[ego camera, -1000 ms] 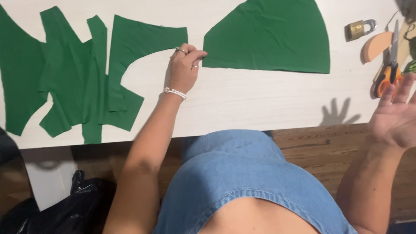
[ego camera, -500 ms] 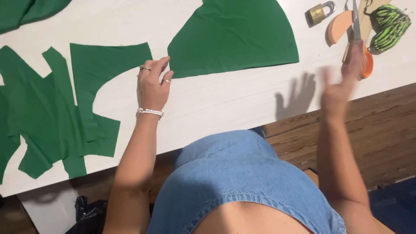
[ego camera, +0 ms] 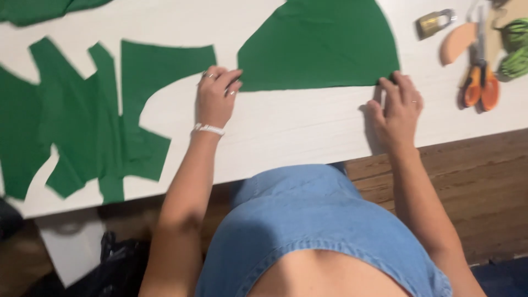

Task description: The person cuts a piece of green fabric using scissors on a white table. They trim the edges of the fabric, then fold and smooth the cut pieces. The person also handles other green fabric pieces and a black bag on the table.

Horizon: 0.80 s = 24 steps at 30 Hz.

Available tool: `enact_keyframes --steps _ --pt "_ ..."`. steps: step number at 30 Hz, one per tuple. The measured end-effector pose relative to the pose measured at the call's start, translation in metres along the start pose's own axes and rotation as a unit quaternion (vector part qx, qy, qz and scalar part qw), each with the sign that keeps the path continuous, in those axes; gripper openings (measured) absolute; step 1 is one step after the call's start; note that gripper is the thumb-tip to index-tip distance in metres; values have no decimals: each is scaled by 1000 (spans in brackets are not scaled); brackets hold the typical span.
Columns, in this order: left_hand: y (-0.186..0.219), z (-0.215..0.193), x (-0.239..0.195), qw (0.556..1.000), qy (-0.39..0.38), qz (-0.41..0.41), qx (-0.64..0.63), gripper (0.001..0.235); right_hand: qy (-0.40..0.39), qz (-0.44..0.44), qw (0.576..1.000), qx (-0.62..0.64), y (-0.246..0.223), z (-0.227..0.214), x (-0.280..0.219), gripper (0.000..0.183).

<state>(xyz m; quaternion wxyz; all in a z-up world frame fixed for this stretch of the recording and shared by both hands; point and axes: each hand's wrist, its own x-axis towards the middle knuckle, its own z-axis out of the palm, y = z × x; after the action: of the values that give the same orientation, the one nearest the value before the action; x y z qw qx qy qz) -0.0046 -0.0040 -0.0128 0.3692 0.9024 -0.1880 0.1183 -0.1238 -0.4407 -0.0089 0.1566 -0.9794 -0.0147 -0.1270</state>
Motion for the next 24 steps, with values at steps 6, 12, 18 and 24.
enact_keyframes --steps 6,12,18,24 --pt "12 -5 2 999 -23 -36 9 21 -14 -2 1000 -2 -23 -16 4 51" --pt "8 -1 0 998 -28 -62 5 23 -18 -5 1000 -19 -23 -16 5 50" --pt "9 -1 0 997 -32 -67 19 24 -15 -11 1000 -10 -26 -18 5 58" --pt "6 1 -1 997 -35 -72 12 24 -12 -11 1000 -11 -24 -15 4 58"
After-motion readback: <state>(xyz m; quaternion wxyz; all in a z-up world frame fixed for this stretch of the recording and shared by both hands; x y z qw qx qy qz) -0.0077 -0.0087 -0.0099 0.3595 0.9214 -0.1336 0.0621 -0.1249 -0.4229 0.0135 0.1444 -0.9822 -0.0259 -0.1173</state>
